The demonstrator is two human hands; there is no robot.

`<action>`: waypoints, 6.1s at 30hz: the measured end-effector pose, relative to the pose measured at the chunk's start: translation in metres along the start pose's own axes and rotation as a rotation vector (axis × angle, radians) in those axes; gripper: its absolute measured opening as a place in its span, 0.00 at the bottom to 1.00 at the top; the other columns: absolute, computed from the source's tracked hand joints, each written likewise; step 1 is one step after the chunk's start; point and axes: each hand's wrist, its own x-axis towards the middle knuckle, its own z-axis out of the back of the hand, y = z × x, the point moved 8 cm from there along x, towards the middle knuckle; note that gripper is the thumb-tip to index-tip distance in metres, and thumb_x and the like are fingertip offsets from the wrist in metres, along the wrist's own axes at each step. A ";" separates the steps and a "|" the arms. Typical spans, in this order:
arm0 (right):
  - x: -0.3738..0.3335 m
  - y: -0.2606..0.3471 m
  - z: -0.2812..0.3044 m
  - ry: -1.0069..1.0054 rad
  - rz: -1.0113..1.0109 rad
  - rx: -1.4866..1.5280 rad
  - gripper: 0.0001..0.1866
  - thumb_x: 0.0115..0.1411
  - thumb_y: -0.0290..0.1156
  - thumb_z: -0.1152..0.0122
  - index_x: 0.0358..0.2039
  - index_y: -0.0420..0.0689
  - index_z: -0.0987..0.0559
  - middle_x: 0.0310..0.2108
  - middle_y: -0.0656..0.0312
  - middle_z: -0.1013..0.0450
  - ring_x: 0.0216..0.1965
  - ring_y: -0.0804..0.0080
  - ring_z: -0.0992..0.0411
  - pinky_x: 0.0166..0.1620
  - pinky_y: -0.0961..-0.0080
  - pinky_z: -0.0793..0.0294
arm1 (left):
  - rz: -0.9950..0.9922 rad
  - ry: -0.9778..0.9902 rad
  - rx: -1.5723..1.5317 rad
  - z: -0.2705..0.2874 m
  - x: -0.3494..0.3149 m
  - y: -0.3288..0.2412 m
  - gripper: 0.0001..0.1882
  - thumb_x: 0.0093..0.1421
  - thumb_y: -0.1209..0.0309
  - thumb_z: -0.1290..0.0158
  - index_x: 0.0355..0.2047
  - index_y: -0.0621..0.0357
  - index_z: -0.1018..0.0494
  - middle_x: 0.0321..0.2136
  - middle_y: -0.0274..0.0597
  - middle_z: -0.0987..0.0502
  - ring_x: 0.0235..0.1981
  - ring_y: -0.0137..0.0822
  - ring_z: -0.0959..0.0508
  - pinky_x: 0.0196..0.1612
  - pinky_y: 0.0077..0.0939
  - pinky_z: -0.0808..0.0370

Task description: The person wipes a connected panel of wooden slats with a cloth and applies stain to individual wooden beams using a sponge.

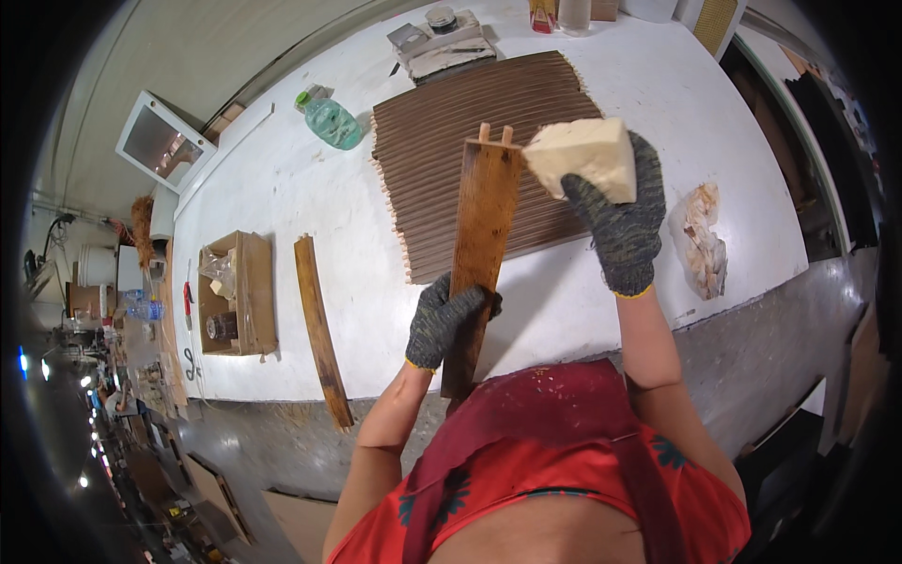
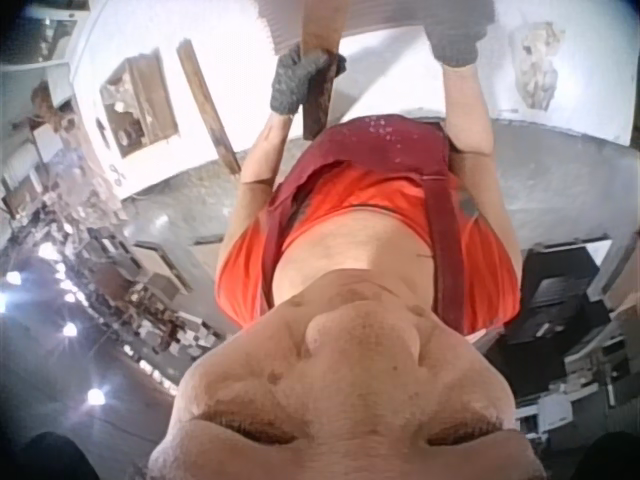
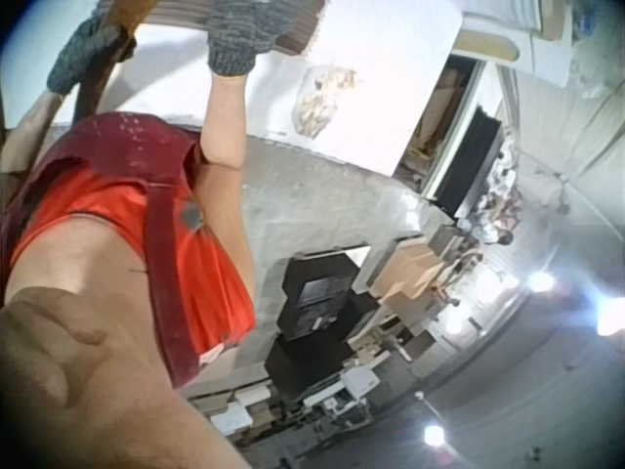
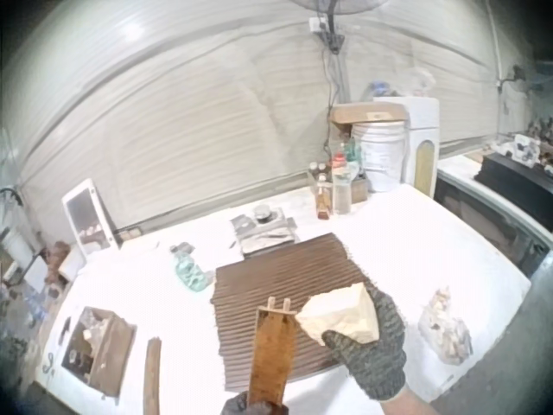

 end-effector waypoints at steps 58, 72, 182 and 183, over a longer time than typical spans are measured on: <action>-0.027 0.070 -0.114 0.549 0.367 0.063 0.35 0.43 0.42 0.27 0.49 0.42 0.31 0.42 0.54 0.29 0.43 0.58 0.28 0.45 0.66 0.28 | -0.730 -0.515 -0.462 0.054 0.011 -0.080 0.22 0.66 0.57 0.59 0.50 0.64 0.35 0.36 0.44 0.27 0.39 0.38 0.27 0.44 0.29 0.28; -0.135 -0.109 0.049 0.510 -0.722 0.117 0.33 0.45 0.24 0.30 0.52 0.37 0.33 0.41 0.59 0.29 0.42 0.72 0.30 0.44 0.75 0.26 | -0.781 -0.592 -0.885 0.162 0.012 -0.085 0.21 0.63 0.54 0.54 0.42 0.63 0.31 0.28 0.47 0.25 0.30 0.41 0.24 0.36 0.32 0.24; -0.089 -0.001 -0.035 0.748 -0.138 0.499 0.15 0.46 0.27 0.34 0.35 0.41 0.26 0.39 0.54 0.28 0.43 0.59 0.30 0.48 0.64 0.32 | -0.554 -0.363 -1.455 0.155 0.049 0.008 0.14 0.62 0.68 0.51 0.44 0.65 0.33 0.36 0.50 0.26 0.39 0.42 0.24 0.43 0.34 0.22; -0.092 0.000 -0.036 0.789 -0.120 0.476 0.15 0.46 0.27 0.33 0.35 0.41 0.26 0.39 0.54 0.28 0.43 0.59 0.30 0.49 0.64 0.32 | -0.557 -0.414 -1.419 0.157 0.048 0.008 0.14 0.62 0.67 0.52 0.44 0.65 0.33 0.36 0.49 0.26 0.38 0.41 0.24 0.42 0.33 0.22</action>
